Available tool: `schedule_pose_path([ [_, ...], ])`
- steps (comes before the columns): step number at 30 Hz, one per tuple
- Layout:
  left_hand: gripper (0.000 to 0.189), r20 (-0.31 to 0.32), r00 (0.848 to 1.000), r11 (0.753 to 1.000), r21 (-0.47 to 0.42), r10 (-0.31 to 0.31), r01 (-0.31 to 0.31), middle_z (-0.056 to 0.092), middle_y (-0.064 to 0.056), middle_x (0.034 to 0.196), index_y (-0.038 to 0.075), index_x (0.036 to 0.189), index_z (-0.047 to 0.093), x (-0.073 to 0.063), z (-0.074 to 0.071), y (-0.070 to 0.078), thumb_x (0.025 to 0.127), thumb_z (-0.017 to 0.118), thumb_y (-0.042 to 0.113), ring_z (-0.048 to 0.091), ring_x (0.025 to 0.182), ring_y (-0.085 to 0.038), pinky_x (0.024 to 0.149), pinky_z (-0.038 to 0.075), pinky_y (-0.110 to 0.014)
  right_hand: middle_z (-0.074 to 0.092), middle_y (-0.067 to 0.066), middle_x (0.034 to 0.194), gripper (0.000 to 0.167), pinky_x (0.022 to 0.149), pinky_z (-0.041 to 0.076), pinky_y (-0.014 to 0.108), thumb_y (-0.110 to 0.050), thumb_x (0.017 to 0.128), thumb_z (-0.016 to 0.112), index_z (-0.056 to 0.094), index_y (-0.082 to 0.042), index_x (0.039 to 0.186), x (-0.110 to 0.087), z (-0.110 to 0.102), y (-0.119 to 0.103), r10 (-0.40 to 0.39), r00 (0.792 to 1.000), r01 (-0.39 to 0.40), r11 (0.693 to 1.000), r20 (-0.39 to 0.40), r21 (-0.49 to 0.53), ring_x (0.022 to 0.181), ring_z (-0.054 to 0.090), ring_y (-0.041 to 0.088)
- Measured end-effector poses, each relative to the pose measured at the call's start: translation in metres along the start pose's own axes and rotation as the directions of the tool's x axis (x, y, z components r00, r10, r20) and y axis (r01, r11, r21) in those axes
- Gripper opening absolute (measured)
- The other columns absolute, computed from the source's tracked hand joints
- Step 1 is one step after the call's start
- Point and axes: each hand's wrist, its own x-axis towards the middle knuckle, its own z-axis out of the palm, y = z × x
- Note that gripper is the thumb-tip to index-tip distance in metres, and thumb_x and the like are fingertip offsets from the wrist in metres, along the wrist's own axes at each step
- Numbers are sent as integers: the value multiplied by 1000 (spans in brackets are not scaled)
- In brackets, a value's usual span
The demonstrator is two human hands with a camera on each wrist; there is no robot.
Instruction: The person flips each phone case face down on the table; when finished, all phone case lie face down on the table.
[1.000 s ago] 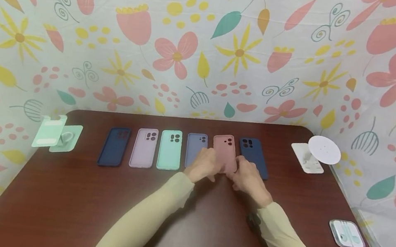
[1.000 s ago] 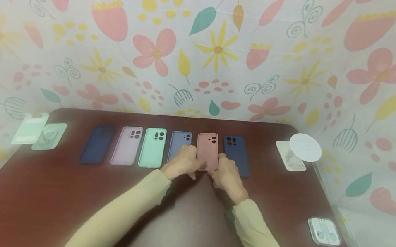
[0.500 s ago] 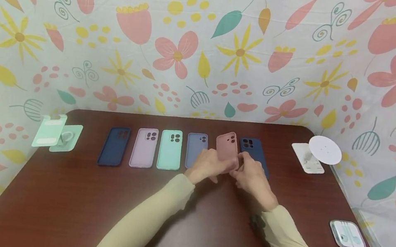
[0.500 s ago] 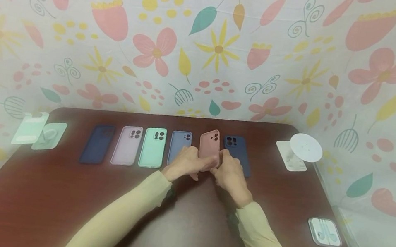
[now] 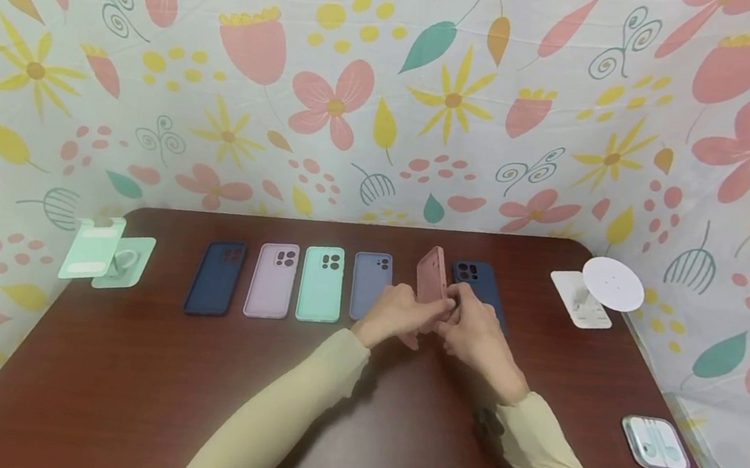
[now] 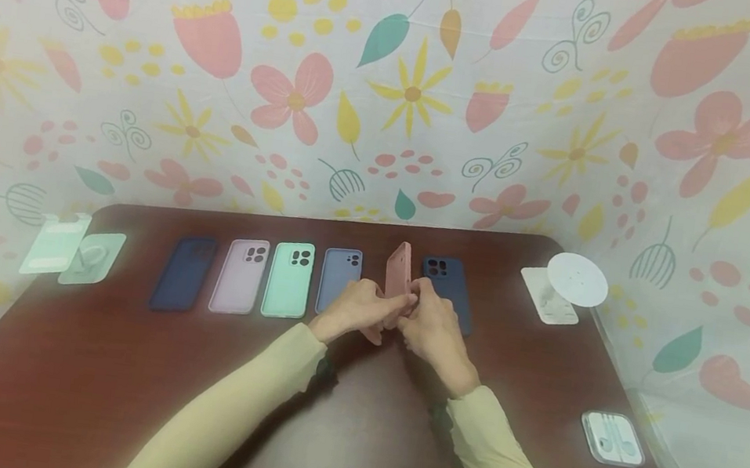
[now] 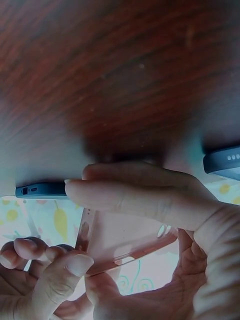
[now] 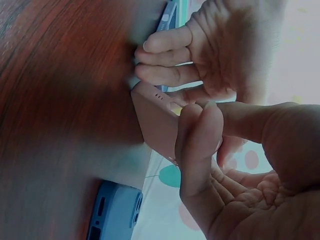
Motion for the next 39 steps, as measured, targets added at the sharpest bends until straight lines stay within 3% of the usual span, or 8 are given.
schedule_pose_path([
  [8, 60, 47, 999, 990, -137, -20, 26, 71, -10, 64, 0, 85, 77, -1, -6, -3, 97, 74, 60, 76, 54, -20, 72, 64, -26, 71, 15, 88, 67, 60, 59, 30, -6, 98, 76, 43, 5, 155, 3, 5, 1, 10, 999, -12, 999, 54, 38, 59, 68, 13],
  [14, 56, 125, 990, 943, -316, -65, 101, 81, -25, 87, -3, 97, 75, -2, -13, -6, 98, 78, 52, 75, 54, -18, 65, 67, -35, 71, 14, 89, 64, 61, 61, 30, -10, 99, 78, 45, 4, 153, 11, 14, 6, 18, 993, -23, 999, 114, 41, 61, 70, 14],
  [18, 53, 149, 986, 922, -368, -72, 123, 80, -21, 83, -6, 104, 74, -1, -18, -9, 99, 79, 47, 75, 55, -17, 62, 66, -32, 70, 14, 86, 52, 60, 60, 31, -12, 99, 79, 53, 2, 142, 15, 20, 9, 13, 989, -18, 999, 147, 37, 61, 69, 15],
  [23, 37, 104, 991, 893, -433, -86, 123, 77, -14, 77, -4, 110, 71, -2, -24, -6, 99, 83, 30, 73, 56, -14, 60, 64, -28, 71, 11, 80, 45, 59, 59, 30, -11, 98, 80, 58, 1, 136, 19, 26, 11, 9, 987, -13, 1000, 161, 26, 58, 69, 14],
  [30, 21, 16, 998, 865, -498, -67, 66, 72, -7, 73, -2, 108, 68, -4, -30, -3, 97, 82, 9, 69, 55, -11, 56, 62, -24, 75, 11, 82, 57, 61, 60, 30, -9, 98, 78, 55, 4, 149, 21, 28, 11, 38, 979, -42, 999, 201, 16, 61, 70, 15],
  [39, 19, 2, 999, 881, -471, -52, 47, 74, -7, 76, -2, 108, 71, -4, -38, -9, 98, 82, 9, 71, 56, -11, 60, 64, -26, 78, 13, 88, 62, 65, 65, 32, -10, 100, 77, 51, 13, 151, 25, 26, 10, 82, 966, -87, 996, 246, 9, 64, 73, 14],
])
